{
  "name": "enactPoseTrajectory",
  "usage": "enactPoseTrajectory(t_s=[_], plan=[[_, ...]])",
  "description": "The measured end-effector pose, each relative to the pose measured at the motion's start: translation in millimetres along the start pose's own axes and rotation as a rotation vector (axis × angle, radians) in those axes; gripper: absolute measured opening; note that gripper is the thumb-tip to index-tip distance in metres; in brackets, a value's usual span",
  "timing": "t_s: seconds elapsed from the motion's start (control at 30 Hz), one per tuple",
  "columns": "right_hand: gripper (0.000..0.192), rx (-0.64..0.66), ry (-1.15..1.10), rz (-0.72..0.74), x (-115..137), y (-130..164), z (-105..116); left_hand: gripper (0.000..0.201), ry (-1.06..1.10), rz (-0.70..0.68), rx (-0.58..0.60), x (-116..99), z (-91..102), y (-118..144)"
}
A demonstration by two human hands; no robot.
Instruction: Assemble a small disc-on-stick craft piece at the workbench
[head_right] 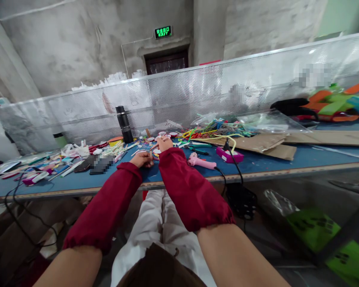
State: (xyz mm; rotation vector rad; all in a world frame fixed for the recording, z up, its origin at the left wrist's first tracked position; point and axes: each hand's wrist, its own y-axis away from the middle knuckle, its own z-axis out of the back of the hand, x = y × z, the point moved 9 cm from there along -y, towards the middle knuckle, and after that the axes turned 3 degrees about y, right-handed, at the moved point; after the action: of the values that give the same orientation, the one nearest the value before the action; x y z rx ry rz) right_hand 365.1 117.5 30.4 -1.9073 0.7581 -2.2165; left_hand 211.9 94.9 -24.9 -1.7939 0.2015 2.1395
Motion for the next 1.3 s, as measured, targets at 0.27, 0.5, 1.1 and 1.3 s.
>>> enactPoseTrajectory(t_s=[0.27,0.5,1.1,1.3], plan=[[0.024,0.015,-0.020,-0.003,7,4,-1,0.022,-0.010,0.057,-0.002,1,-1.4,3],[0.026,0.019,-0.017,-0.009,4,3,-1,0.020,-0.011,0.071,-0.008,2,-1.1,3],[0.024,0.000,-0.012,-0.006,-2,-3,4,0.018,0.001,0.062,-0.012,0,-1.5,4],[0.024,-0.029,0.001,-0.014,-5,-4,8,0.017,0.000,0.057,-0.007,1,-0.3,3]])
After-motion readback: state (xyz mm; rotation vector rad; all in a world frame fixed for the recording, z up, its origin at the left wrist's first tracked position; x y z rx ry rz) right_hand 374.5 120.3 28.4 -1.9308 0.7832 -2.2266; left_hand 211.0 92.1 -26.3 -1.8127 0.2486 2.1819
